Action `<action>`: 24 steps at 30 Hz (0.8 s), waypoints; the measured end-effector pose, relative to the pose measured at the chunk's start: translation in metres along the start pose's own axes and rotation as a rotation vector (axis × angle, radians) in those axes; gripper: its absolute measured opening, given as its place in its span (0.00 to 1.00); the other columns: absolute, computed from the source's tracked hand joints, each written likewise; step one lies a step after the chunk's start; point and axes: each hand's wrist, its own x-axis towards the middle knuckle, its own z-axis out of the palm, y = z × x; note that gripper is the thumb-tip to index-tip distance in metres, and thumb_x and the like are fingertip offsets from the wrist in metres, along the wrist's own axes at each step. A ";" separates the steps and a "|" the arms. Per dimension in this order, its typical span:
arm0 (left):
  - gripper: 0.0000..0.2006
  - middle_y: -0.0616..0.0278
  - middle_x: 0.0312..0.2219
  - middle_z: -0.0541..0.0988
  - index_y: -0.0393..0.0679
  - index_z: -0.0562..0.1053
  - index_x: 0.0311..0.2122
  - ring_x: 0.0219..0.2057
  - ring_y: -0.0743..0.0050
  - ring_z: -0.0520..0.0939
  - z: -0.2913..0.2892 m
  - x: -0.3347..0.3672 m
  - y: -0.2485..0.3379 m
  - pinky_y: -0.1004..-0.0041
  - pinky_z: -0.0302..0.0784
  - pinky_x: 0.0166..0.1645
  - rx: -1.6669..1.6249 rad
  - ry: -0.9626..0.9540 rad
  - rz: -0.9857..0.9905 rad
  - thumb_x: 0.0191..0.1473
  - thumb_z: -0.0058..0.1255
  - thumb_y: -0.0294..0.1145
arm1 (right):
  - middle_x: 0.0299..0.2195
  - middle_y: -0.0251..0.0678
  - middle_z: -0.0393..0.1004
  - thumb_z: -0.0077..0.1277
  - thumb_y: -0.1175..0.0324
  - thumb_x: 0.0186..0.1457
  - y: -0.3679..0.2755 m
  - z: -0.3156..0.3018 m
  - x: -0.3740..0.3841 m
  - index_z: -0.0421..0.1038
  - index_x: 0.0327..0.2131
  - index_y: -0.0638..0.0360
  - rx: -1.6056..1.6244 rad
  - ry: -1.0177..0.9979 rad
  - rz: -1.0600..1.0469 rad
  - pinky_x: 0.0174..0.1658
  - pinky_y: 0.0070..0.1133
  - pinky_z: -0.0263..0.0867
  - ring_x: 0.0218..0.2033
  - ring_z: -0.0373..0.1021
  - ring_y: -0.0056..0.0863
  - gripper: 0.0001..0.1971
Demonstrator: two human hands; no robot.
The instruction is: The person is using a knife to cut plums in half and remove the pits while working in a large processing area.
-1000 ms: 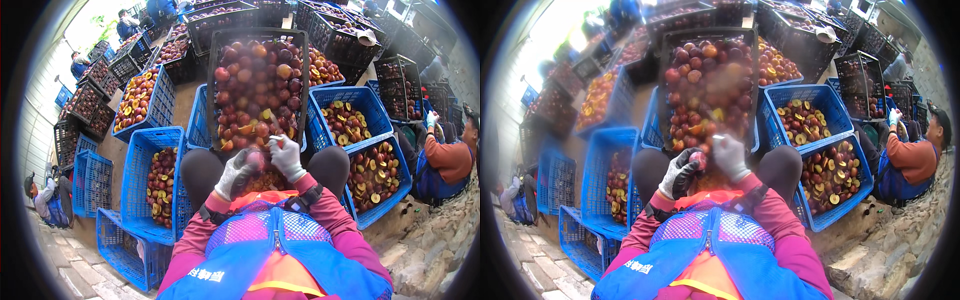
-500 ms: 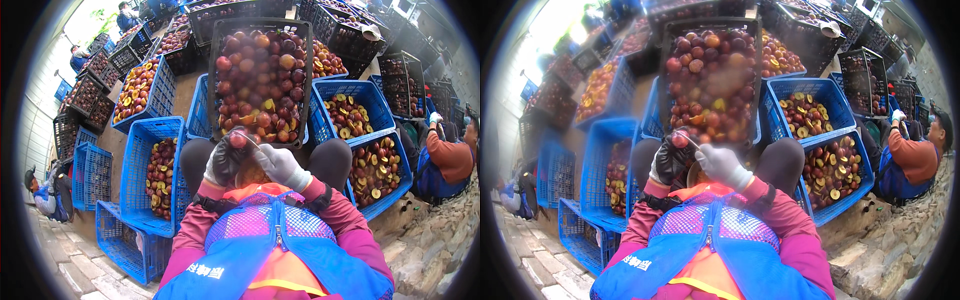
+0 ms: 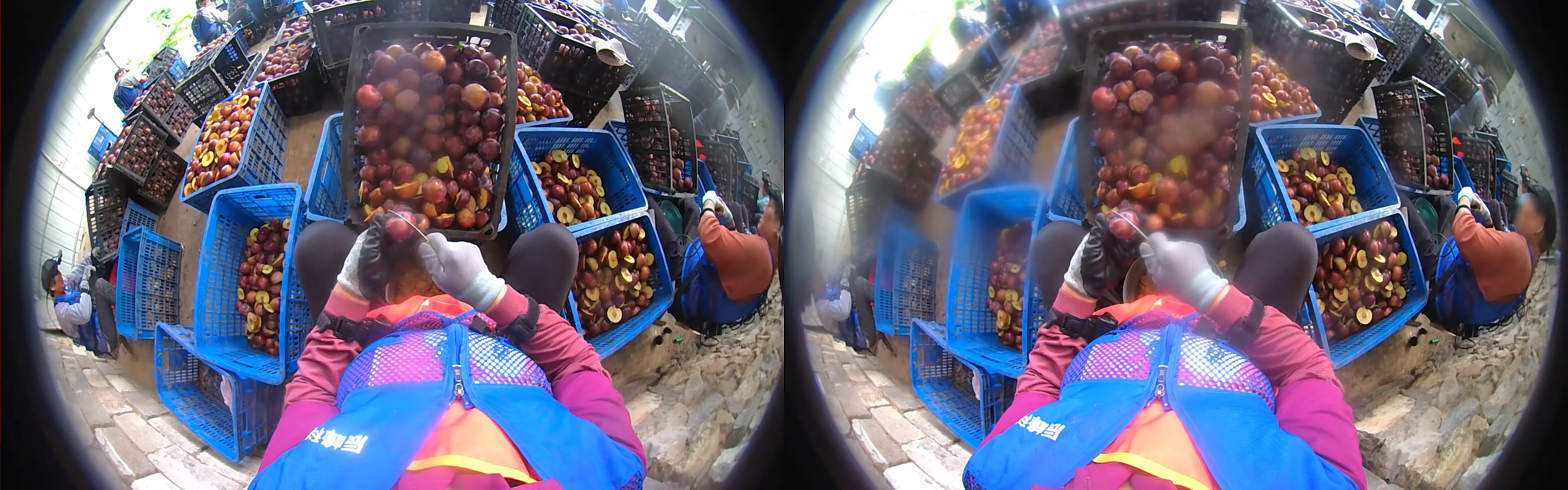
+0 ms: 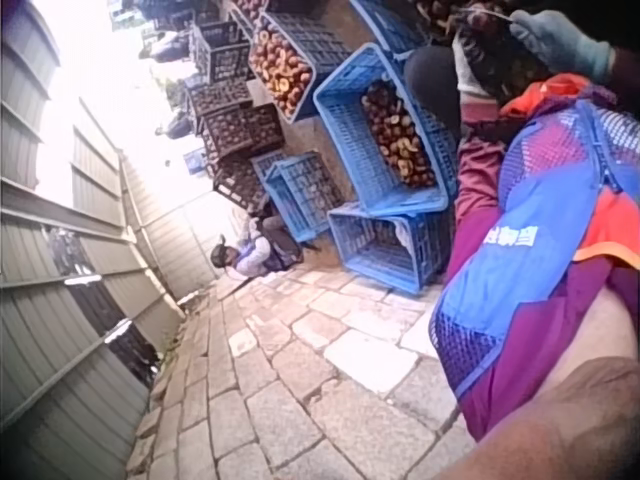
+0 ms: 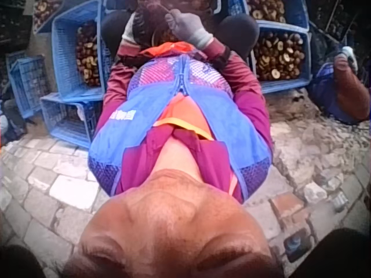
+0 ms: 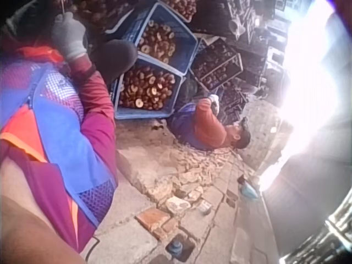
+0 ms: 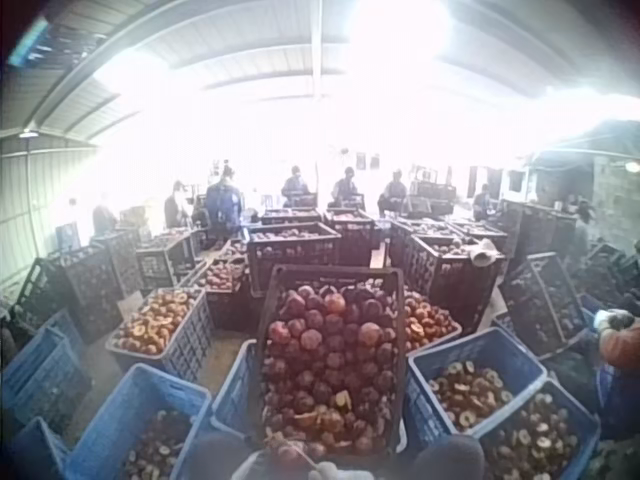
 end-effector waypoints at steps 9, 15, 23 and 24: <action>0.18 0.59 0.46 0.84 0.42 0.76 0.55 0.45 0.64 0.87 0.012 0.016 -0.013 0.62 0.85 0.53 0.108 0.133 0.246 0.74 0.52 0.47 | 0.18 0.42 0.74 0.55 0.61 0.70 -0.001 0.012 -0.006 0.68 0.37 0.54 -0.137 -0.033 -0.030 0.19 0.41 0.66 0.17 0.74 0.47 0.10; 0.20 0.58 0.48 0.86 0.46 0.77 0.59 0.45 0.65 0.87 -0.026 0.027 -0.003 0.61 0.88 0.48 0.490 0.228 0.320 0.74 0.52 0.50 | 0.17 0.43 0.75 0.54 0.59 0.71 -0.003 0.006 -0.007 0.68 0.38 0.55 -0.097 -0.055 -0.024 0.20 0.42 0.67 0.17 0.75 0.48 0.12; 0.18 0.61 0.45 0.84 0.41 0.76 0.57 0.44 0.76 0.83 -0.037 0.022 -0.011 0.71 0.82 0.49 1.136 0.204 0.564 0.69 0.61 0.39 | 0.19 0.46 0.77 0.54 0.59 0.70 -0.005 0.013 0.001 0.67 0.39 0.56 -0.101 -0.102 0.033 0.23 0.44 0.69 0.20 0.76 0.51 0.12; 0.19 0.59 0.47 0.84 0.40 0.75 0.58 0.45 0.77 0.82 -0.033 0.017 -0.010 0.72 0.80 0.51 0.986 0.189 0.427 0.68 0.63 0.35 | 0.20 0.45 0.78 0.54 0.59 0.70 -0.006 0.013 0.000 0.68 0.40 0.56 -0.118 -0.107 0.018 0.23 0.44 0.69 0.20 0.76 0.50 0.12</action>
